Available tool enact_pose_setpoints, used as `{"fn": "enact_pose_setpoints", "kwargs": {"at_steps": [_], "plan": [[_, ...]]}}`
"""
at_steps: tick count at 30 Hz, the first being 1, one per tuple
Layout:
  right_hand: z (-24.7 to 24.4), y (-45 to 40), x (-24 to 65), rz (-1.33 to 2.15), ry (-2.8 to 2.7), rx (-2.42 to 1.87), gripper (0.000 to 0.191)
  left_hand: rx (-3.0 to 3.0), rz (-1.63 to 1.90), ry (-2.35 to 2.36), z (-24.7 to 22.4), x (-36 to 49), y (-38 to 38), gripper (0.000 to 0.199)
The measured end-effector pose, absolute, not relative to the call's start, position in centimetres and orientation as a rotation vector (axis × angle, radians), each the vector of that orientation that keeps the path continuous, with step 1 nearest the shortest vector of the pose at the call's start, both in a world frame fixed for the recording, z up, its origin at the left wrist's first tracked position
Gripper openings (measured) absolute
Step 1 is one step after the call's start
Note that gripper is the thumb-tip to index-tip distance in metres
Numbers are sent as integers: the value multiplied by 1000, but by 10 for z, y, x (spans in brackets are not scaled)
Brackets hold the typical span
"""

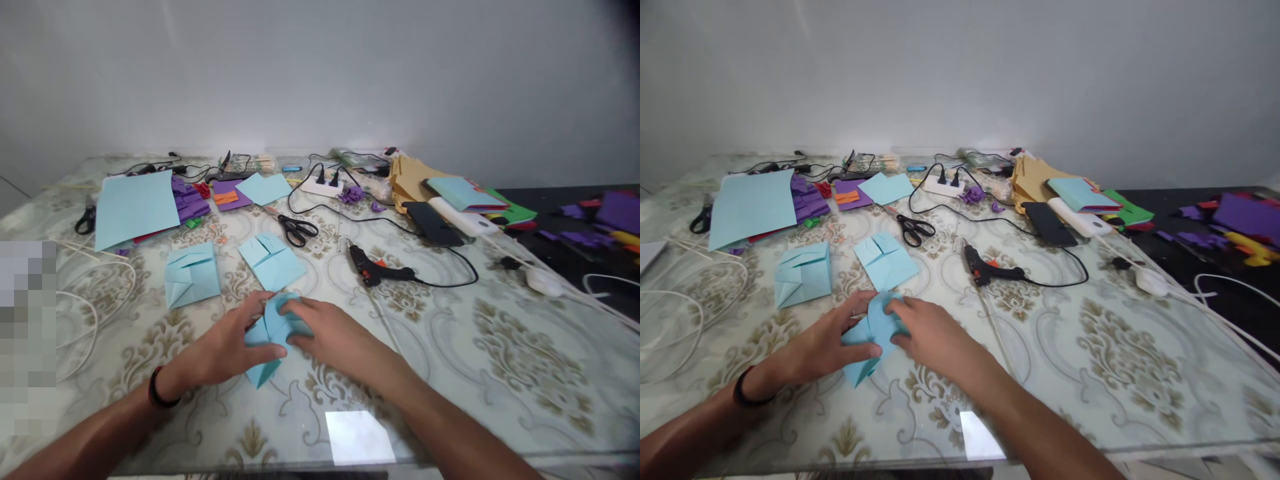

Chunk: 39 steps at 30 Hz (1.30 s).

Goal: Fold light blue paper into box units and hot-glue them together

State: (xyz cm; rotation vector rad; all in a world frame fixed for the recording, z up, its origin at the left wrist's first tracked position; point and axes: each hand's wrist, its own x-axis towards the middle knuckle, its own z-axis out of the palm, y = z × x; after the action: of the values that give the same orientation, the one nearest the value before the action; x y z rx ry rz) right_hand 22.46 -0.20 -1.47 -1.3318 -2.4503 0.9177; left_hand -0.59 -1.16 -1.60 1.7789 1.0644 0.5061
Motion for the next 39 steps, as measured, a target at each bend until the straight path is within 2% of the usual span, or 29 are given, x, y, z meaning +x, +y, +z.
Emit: {"fn": "enact_pose_setpoints", "kwargs": {"at_steps": [4, 12, 19, 23, 26, 28, 33, 39], "plan": [[-11, 3, 227, 909, -2386, -1409, 36, 1879, 528, 1120, -27, -12, -6, 67], [-5, 5, 228, 862, -2191, -1452, 12, 1849, 639, 1277, -22, -12, -2, 67], [-2, 3, 228, 832, -2122, -1292, 19, 1769, 606, 1315, -15, -9, 1, 60], [-8, 0, 225, 735, -2143, -1181, 20, 1835, 547, 1339, -15, -9, 1, 22], [-10, -2, 224, 654, -2155, -1090, 20, 1829, 544, 1360, -17, -9, 1, 36], [-9, -3, 224, 573, -2147, -1073, 19, 1781, 625, 1410, -18, -9, 2, 38], [-6, -5, 222, 459, -2149, -1078, 19, 1696, 774, 1451, -17, -7, 2, 36], [-9, -3, 221, 458, -2146, -1073, 20, 1689, 745, 1398, -10, -6, -2, 29]]}}
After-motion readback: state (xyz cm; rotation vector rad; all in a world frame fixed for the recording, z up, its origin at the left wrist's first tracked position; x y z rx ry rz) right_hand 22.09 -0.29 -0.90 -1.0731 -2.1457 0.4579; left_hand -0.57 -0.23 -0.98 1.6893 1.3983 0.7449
